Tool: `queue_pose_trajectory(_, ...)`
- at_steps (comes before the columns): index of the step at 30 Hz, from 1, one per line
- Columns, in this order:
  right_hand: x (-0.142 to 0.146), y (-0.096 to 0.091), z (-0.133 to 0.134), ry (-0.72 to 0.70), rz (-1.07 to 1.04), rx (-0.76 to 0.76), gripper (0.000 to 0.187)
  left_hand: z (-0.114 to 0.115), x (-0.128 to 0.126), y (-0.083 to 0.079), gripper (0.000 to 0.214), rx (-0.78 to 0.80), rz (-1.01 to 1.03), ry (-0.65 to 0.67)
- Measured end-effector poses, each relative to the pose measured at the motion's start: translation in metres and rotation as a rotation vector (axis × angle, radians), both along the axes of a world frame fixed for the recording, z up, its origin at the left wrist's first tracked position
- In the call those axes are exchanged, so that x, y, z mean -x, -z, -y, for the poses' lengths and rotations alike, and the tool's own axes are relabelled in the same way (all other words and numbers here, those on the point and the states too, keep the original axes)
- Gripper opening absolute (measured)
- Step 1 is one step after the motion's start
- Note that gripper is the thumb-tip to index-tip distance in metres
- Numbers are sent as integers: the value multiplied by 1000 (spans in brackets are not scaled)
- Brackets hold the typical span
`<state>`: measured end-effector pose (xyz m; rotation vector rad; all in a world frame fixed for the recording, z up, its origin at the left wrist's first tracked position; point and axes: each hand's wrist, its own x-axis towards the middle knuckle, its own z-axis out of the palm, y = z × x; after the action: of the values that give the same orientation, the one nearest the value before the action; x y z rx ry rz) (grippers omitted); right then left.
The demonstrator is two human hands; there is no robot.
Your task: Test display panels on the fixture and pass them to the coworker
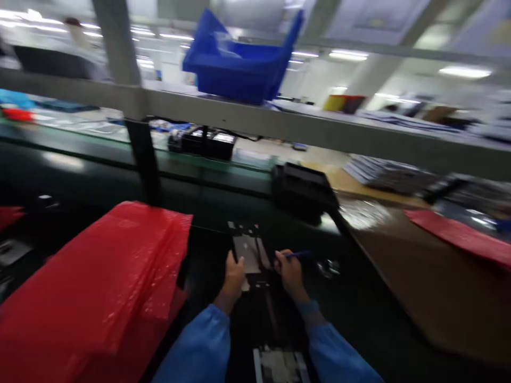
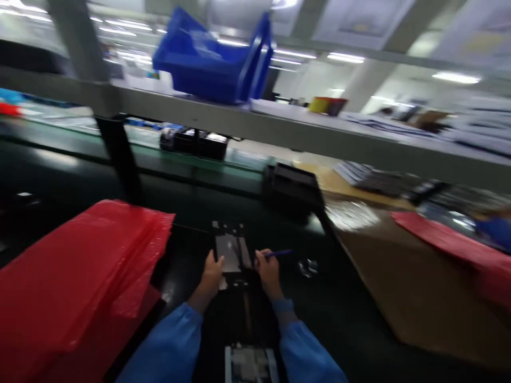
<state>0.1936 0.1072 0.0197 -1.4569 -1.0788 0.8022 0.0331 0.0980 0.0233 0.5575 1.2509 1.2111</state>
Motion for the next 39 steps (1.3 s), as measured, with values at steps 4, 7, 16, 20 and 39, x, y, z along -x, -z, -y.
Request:
queue_pose_trajectory(4,-19,5,8,32,113,-44,41,-3,-2,-2,25,7,-39,7)
queue_pose_trajectory(7,-19,2,12,0,179,-77,44,1,0,-5,20,-5,-51,-18)
queue_pose_trajectory(16,-24,-5,45,-38,290,-69,37,5,0,-14,20,21,-60,-37)
queue_pose_trajectory(20,-23,-9,45,-71,323,-57,35,6,2,-20,19,17,-78,-25)
queue_pose_trajectory(39,-59,-35,43,148,648,149,29,17,4,-31,31,5,32,1)
